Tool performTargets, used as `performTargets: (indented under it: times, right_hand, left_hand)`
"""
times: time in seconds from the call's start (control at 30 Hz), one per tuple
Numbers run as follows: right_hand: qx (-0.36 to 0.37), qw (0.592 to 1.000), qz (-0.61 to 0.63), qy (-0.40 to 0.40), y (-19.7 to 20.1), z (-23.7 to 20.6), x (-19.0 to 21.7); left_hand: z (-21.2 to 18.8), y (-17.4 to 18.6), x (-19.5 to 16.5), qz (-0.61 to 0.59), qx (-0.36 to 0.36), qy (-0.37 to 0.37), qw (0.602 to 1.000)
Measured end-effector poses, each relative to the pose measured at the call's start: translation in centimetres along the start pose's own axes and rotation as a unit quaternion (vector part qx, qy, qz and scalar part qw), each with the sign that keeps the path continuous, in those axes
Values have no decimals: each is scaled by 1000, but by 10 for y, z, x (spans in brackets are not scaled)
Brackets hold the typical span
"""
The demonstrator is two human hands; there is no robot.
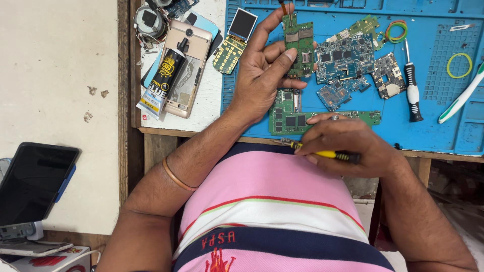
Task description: The person sits at a repair bench and works on a disassembled phone motherboard laid on a blue silicone mat. They hold the board with one hand and use a yellow-handled precision screwdriver to work on components, repositioning and turning the board over to reach different sections.
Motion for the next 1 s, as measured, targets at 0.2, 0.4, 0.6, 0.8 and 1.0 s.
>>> performTargets:
  times: [0.2,0.4,0.6,0.8,1.0]
  right_hand:
    - [-127,989,71,22,20,-13,-4]
    - [-248,944,215,39,41,-34,-20]
    - [-328,887,317,75,51,-46,-36]
    - [-357,877,313,79,56,-48,-38]
    - [-365,878,300,78,58,-48,-38]
  left_hand:
    - [-1,1,-3,13,-18,11,1000]
    - [-4,-10,0,40,51,-14,998]
    - [-9,-17,-4,62,82,-1,995]
    - [-12,-22,-11,44,121,5,992]
    - [-12,-25,-13,56,127,-33,990]
Point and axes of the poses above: each hand's wrist, its own z-axis towards the middle knuckle, its own y-axis out of the back of the hand, x = y × z, the point moved 7 cm from there along z, towards the middle knuckle, and after that the axes turned 15 degrees about z, right-handed, at the moved point
